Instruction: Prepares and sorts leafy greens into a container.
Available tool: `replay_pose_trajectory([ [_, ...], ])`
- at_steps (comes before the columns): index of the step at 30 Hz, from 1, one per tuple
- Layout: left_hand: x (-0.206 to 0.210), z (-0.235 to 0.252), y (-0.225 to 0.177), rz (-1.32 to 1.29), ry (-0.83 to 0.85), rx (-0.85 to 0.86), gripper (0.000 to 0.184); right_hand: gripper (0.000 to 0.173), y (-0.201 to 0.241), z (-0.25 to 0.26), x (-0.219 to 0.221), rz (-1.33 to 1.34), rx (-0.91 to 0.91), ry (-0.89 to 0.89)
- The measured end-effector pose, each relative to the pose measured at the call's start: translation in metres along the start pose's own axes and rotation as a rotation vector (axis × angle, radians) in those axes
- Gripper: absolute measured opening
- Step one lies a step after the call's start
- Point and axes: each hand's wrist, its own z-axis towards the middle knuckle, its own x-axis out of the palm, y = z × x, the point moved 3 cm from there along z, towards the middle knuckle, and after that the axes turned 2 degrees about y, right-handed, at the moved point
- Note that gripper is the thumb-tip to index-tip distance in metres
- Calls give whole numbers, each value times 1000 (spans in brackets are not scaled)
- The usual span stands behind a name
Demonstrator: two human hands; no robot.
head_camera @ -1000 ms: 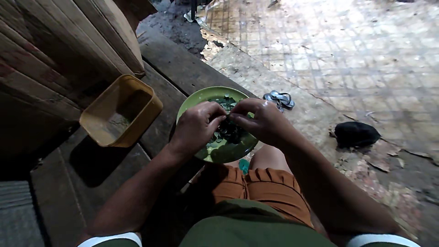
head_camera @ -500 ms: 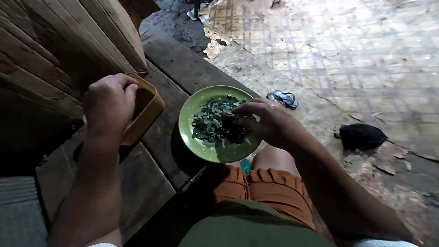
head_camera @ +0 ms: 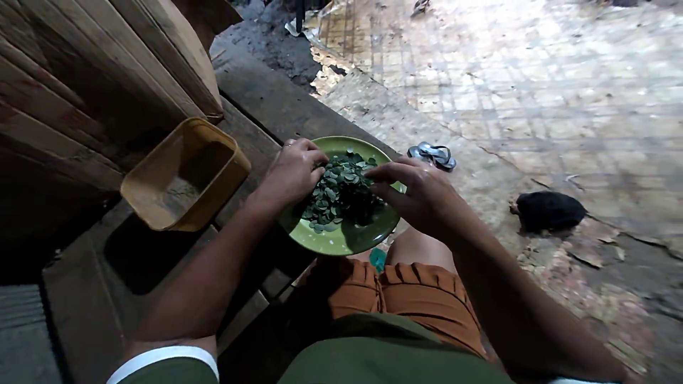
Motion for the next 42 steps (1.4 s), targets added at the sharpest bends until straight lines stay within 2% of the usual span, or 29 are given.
replay_pose_trajectory([
  [5,-5,-10,5,-18,-149,72,14,19,-2,1,-1,45,-21,-59],
  [11,-26,-36,-10,-86,-274,25,16,20,13,14,9,161,-97,-127],
  [14,-25,-42,-17,-74,-293,20,17,22,29,20,15,184,-110,-153],
  [18,-22,-48,-25,-146,-304,43,17,14,36,25,20,197,-83,-162],
  [20,-22,-50,-26,-245,-278,51,25,14,37,25,17,189,-94,-160],
  [24,-21,-51,-33,-642,-116,21,54,14,32,23,15,227,-83,-135],
  [26,-16,-49,-38,-749,-122,37,48,13,30,22,17,241,-90,-131],
  [29,-9,-46,-39,-668,-224,74,17,11,29,21,17,248,-84,-128],
  [31,-8,-45,-39,-636,-245,78,8,11,26,20,17,257,-86,-129],
  [39,-20,-51,-32,-621,-287,23,8,14,13,15,12,249,-53,-112],
  [41,-23,-53,-33,-539,-261,17,12,13,13,14,12,259,-56,-117],
  [42,-23,-54,-34,-496,-226,35,20,13,13,15,13,263,-57,-116],
])
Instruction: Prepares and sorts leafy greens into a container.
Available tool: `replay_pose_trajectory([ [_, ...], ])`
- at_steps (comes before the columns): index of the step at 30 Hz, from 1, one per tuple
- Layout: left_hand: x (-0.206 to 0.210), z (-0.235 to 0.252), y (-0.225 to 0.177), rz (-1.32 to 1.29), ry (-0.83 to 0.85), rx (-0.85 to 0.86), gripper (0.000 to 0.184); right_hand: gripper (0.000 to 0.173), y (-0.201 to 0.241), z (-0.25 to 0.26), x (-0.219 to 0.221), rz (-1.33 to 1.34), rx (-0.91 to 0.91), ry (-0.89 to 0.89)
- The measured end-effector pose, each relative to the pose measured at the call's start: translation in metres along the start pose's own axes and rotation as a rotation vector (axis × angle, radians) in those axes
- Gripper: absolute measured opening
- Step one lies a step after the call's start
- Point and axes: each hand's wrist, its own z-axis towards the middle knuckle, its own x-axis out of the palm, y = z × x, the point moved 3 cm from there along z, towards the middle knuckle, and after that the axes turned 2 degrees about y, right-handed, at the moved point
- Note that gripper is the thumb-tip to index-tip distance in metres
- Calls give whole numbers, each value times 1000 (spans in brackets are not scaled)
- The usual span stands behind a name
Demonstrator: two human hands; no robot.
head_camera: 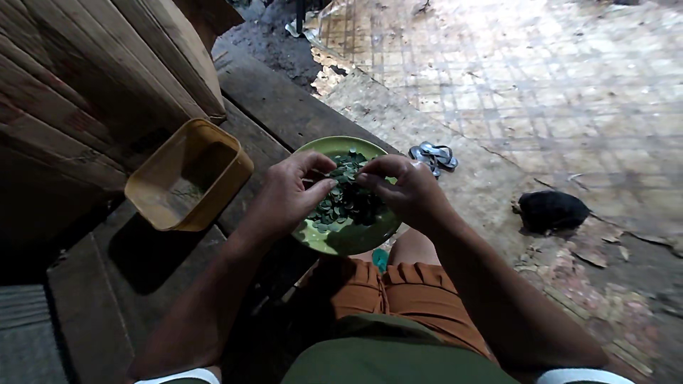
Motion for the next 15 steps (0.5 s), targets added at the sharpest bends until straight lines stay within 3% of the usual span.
replay_pose_trajectory([
  [3,6,-1,-2,100,61,116,38,14,5,1,1,-7,14,18],
  [8,15,-2,-2,155,-62,158,12,13,11,1,5,-25,-17,37],
  [15,13,-1,-1,257,-99,156,11,12,9,2,3,-43,-1,55],
])
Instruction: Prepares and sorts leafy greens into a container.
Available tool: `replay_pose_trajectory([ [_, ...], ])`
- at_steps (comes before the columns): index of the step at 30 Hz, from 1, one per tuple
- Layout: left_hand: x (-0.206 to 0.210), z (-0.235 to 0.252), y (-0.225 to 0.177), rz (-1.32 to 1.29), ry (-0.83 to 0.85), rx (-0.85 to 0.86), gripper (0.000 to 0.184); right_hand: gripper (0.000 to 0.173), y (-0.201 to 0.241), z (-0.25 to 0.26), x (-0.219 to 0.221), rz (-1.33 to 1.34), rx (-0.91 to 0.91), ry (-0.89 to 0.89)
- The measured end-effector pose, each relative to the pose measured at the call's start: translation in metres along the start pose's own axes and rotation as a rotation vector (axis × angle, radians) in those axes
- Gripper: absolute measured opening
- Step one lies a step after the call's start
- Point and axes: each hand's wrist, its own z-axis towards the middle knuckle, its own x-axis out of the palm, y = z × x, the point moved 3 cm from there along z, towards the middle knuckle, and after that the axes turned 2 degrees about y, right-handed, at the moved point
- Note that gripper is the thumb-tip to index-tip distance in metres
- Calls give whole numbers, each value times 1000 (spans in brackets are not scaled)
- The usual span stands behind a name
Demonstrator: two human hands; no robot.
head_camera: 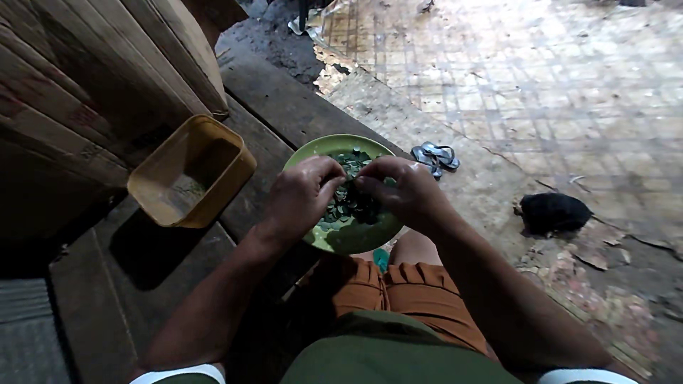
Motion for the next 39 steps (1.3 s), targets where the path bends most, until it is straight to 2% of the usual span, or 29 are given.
replay_pose_trajectory([
  [5,-43,4,15,152,-66,-93,17,15,-7,4,-4,-134,-33,39],
  [7,-71,3,26,272,-96,-187,21,18,-9,5,-4,-206,-45,90],
  [10,-109,-4,50,387,-151,-391,26,37,-11,6,-5,-303,-18,173],
  [13,-130,-15,77,452,-160,-597,29,54,-9,7,0,-398,44,272],
  [15,-135,-20,87,457,-115,-653,33,48,-8,11,6,-443,70,331],
  [18,-133,-20,80,402,-71,-564,34,22,-10,20,7,-433,78,317],
  [20,-128,-19,70,338,-31,-464,32,16,-8,27,-1,-372,47,277],
  [25,-104,-15,47,235,198,-215,26,17,18,40,-28,-197,3,257],
  [28,-80,-13,37,196,329,-159,21,23,26,44,-36,-179,-36,302],
  [32,-56,-11,31,178,446,-132,22,25,33,42,-41,-162,1,320],
  [35,-46,-10,27,194,458,-123,18,25,32,37,-44,-107,-10,284],
  [39,-30,-5,26,197,348,-54,13,23,24,28,-47,-99,1,216],
])
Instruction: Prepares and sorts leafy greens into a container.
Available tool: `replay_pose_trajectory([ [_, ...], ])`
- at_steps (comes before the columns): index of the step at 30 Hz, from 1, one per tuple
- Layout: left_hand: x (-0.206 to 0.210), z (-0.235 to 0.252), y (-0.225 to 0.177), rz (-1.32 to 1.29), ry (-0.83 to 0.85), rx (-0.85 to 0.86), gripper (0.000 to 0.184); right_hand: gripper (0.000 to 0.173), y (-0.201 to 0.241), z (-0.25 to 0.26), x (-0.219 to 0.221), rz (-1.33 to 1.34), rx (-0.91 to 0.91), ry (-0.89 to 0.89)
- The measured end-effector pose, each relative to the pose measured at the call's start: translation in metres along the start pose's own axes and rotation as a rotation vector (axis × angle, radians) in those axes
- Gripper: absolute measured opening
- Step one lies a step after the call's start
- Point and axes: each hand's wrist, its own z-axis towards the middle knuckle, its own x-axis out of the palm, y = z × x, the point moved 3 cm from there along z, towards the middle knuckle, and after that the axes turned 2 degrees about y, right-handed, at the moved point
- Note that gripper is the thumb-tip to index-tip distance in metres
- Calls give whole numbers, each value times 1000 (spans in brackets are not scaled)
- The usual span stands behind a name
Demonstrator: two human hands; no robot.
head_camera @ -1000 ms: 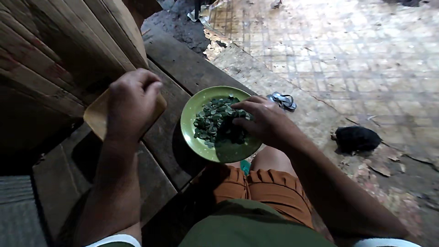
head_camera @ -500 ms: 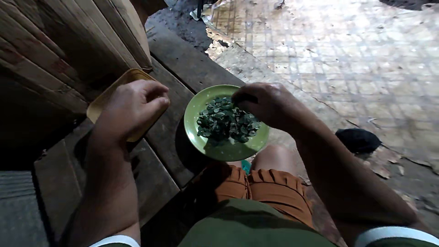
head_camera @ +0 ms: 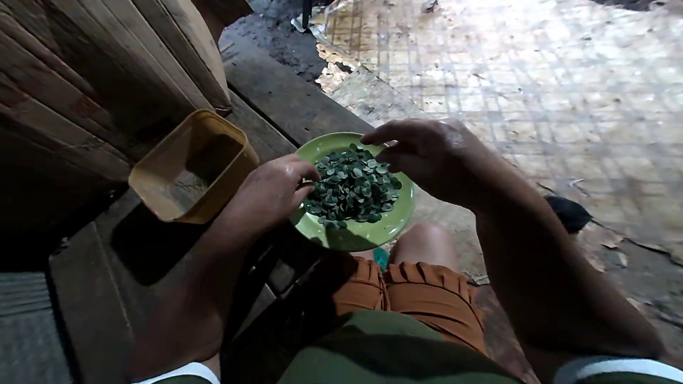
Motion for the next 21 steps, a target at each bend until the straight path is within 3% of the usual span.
replay_pose_trajectory([
  [6,15,9,-15,-56,-72,39,14,23,-24,-20,12,-101,-7,-111],
  [12,27,9,-29,-57,12,108,17,27,-23,-31,30,5,-5,-108],
  [21,42,32,-54,-71,-79,112,18,23,-8,-24,8,-1,-88,-257],
])
